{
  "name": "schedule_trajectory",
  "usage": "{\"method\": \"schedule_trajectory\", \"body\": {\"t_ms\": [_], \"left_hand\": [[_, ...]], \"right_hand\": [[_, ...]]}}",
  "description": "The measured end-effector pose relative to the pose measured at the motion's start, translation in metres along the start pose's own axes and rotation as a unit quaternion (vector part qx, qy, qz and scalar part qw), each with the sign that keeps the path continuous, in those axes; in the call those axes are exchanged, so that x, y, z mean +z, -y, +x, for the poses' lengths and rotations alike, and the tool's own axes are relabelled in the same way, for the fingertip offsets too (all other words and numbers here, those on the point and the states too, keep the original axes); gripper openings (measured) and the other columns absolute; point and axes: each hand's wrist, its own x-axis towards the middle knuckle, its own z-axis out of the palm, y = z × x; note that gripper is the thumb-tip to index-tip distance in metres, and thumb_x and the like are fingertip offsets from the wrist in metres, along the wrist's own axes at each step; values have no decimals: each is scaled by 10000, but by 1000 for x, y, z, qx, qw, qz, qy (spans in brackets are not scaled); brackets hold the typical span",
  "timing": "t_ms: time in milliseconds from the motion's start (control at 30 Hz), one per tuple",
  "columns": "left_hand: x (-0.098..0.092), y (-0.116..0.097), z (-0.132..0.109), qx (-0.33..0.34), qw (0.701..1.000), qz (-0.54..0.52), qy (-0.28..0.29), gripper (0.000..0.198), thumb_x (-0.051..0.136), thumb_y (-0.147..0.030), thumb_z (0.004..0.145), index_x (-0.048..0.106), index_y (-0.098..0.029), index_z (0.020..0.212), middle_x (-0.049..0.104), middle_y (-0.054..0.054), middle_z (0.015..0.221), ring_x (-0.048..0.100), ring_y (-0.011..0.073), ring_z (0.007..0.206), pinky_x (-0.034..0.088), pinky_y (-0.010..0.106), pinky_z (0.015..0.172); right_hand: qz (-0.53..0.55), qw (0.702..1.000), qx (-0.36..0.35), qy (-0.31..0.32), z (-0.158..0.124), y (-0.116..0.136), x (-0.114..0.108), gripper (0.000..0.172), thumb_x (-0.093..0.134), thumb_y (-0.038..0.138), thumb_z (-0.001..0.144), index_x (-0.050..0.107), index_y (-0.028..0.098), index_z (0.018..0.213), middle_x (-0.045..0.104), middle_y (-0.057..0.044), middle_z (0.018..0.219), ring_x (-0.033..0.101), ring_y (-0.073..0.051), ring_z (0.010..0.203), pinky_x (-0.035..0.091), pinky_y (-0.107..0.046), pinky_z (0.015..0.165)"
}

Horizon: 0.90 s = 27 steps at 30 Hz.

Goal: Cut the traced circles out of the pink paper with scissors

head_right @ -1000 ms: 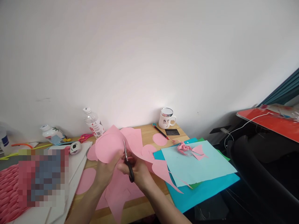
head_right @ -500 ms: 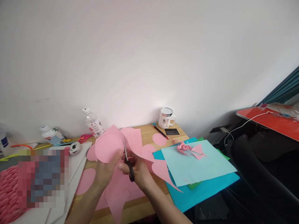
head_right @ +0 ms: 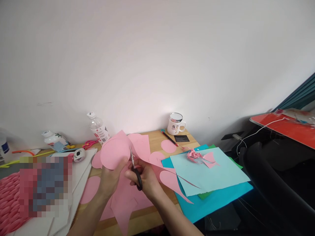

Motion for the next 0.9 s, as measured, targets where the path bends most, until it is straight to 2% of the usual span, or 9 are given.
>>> {"method": "schedule_trajectory", "body": {"t_ms": [200,300,433,633,900], "left_hand": [[2,-4,0,5,999,-7,-49,290,694,-388,647,651,-157,816,723,60,786,678,226,767,549,310,681],[5,-4,-1,-14,998,-13,-59,280,691,-415,663,657,-163,781,719,60,755,680,230,747,551,305,629],[5,1,-3,-51,998,-5,-29,298,668,-460,704,653,-163,681,694,52,647,667,216,642,539,296,550],[3,1,-3,-10,1000,-20,-10,256,689,-380,687,705,-154,805,749,72,822,698,226,789,564,314,719],[2,-2,-3,-19,1000,-14,-6,249,686,-396,667,688,-157,738,734,64,750,689,224,719,565,307,650]], "right_hand": [[5,1000,-3,12,0,-6,0,351,735,442,644,523,180,739,475,72,472,448,-99,447,374,-264,512],[7,1000,-6,16,-1,-10,1,336,723,439,667,526,178,749,485,66,472,461,-106,455,377,-266,519],[15,1000,-8,11,0,-8,3,380,773,430,624,517,187,765,479,63,548,451,-106,495,370,-264,532],[20,998,-48,43,4,0,-1,398,815,413,598,542,179,768,429,42,647,359,-110,611,262,-253,566],[1,999,-32,34,1,5,2,414,801,435,595,534,181,783,385,58,611,314,-101,581,244,-253,553]]}}
